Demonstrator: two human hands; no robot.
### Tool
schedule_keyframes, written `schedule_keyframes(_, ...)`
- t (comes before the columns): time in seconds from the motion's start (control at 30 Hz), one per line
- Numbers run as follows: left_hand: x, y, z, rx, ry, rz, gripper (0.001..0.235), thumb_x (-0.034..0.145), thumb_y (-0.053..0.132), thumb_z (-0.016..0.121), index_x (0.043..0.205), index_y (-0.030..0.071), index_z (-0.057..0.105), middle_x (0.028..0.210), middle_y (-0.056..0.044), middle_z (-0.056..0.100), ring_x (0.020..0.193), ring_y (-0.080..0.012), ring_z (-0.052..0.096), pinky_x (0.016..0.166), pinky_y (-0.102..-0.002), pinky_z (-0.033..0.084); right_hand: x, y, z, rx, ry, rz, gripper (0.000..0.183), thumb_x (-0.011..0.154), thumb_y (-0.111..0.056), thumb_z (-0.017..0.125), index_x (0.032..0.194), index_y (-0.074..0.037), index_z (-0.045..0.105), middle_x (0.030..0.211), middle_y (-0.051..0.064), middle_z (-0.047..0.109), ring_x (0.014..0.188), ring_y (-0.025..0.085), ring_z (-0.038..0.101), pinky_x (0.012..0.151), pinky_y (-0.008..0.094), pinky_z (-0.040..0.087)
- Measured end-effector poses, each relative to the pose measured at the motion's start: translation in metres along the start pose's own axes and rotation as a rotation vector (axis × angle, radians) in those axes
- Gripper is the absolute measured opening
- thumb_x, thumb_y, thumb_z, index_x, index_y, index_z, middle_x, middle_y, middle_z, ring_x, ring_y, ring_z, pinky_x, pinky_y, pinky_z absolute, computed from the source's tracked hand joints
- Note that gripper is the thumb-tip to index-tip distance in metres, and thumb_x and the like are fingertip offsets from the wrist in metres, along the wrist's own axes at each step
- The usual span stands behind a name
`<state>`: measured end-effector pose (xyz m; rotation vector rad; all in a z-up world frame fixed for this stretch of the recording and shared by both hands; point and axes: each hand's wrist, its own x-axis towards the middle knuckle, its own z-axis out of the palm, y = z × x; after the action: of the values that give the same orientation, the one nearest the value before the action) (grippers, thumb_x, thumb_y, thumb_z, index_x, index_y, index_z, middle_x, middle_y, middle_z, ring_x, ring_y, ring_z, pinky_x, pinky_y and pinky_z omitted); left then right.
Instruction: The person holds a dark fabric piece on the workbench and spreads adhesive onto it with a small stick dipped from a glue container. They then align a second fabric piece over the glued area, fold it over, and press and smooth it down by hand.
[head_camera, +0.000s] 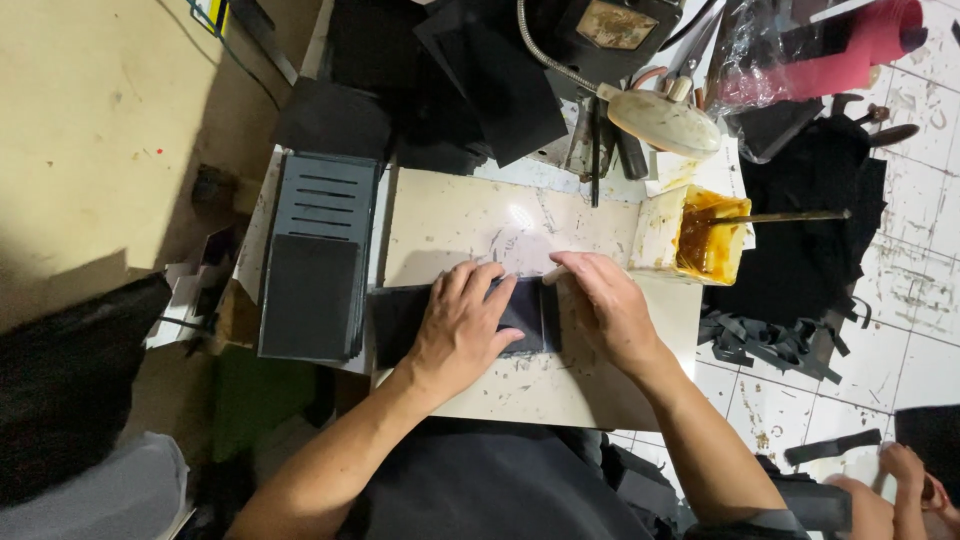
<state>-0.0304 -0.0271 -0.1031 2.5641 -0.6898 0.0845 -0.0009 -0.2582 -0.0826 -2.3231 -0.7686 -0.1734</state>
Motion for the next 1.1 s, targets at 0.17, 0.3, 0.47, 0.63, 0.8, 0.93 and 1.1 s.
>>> schedule_keyframes(0.17, 0.0, 0.001, -0.001, 0.002, 0.007, -0.004, 0.069, 0.076, 0.038, 0.086, 0.131, 0.004, 0.063, 0.126, -0.014, 0.055, 0.122, -0.0349, 0.049, 0.099, -0.049, 0.042, -0.005, -0.01, -0.003, -0.025, -0.032, 0.003, 0.038, 0.1, 0.002, 0.046, 0.135, -0.003, 0.061, 0.118, 0.014, 0.069, 0.109, 0.034, 0.067, 0.094, 0.043, 0.054)
schedule_keyframes(0.3, 0.0, 0.001, 0.001, -0.001, 0.008, -0.007, 0.07, 0.075, 0.037, 0.086, 0.132, 0.004, 0.062, 0.127, -0.014, 0.054, 0.123, -0.0351, 0.048, 0.1, -0.05, 0.042, -0.011, -0.017, -0.005, -0.033, -0.068, 0.018, 0.035, 0.105, -0.006, 0.042, 0.134, -0.005, 0.061, 0.112, 0.013, 0.068, 0.104, 0.032, 0.067, 0.092, 0.042, 0.054)
schedule_keyframes(0.47, 0.001, 0.001, -0.001, -0.006, 0.004, -0.011, 0.069, 0.075, 0.036, 0.086, 0.131, 0.004, 0.062, 0.126, -0.013, 0.054, 0.124, -0.0352, 0.048, 0.1, -0.05, 0.042, -0.013, -0.025, -0.008, -0.028, -0.075, 0.021, 0.034, 0.101, -0.001, 0.049, 0.133, -0.004, 0.062, 0.109, 0.014, 0.068, 0.1, 0.032, 0.068, 0.089, 0.041, 0.055)
schedule_keyframes(0.63, 0.0, 0.001, 0.002, -0.005, 0.018, -0.013, 0.067, 0.075, 0.035, 0.087, 0.13, 0.004, 0.063, 0.126, -0.014, 0.054, 0.123, -0.0356, 0.048, 0.099, -0.05, 0.042, -0.035, -0.032, -0.007, -0.047, -0.109, 0.036, 0.035, 0.1, -0.003, 0.05, 0.133, -0.006, 0.062, 0.109, 0.012, 0.068, 0.101, 0.033, 0.067, 0.087, 0.042, 0.055)
schedule_keyframes(0.8, 0.0, 0.0, 0.004, 0.021, 0.008, -0.015, 0.068, 0.075, 0.037, 0.086, 0.13, 0.005, 0.062, 0.126, -0.013, 0.053, 0.123, -0.0351, 0.048, 0.099, -0.05, 0.042, -0.053, -0.031, -0.004, -0.023, -0.129, 0.021, 0.042, 0.091, 0.002, 0.055, 0.132, -0.004, 0.061, 0.108, 0.016, 0.068, 0.099, 0.037, 0.068, 0.084, 0.046, 0.057)
schedule_keyframes(0.93, 0.0, 0.001, 0.002, 0.014, 0.007, -0.023, 0.068, 0.075, 0.037, 0.086, 0.131, 0.005, 0.062, 0.126, -0.013, 0.053, 0.124, -0.0348, 0.048, 0.099, -0.05, 0.042, -0.054, -0.039, -0.01, -0.006, -0.14, 0.034, 0.046, 0.085, 0.007, 0.057, 0.13, -0.004, 0.063, 0.105, 0.015, 0.069, 0.096, 0.037, 0.07, 0.081, 0.048, 0.058)
schedule_keyframes(1.1, 0.002, 0.003, -0.003, 0.019, 0.012, -0.019, 0.069, 0.074, 0.038, 0.087, 0.129, 0.006, 0.062, 0.125, -0.012, 0.054, 0.124, -0.0343, 0.049, 0.099, -0.05, 0.043, -0.057, -0.015, -0.046, -0.069, 0.141, 0.113, 0.027, 0.093, 0.001, 0.067, 0.116, -0.01, 0.075, 0.097, 0.005, 0.074, 0.087, 0.03, 0.072, 0.08, 0.039, 0.058)
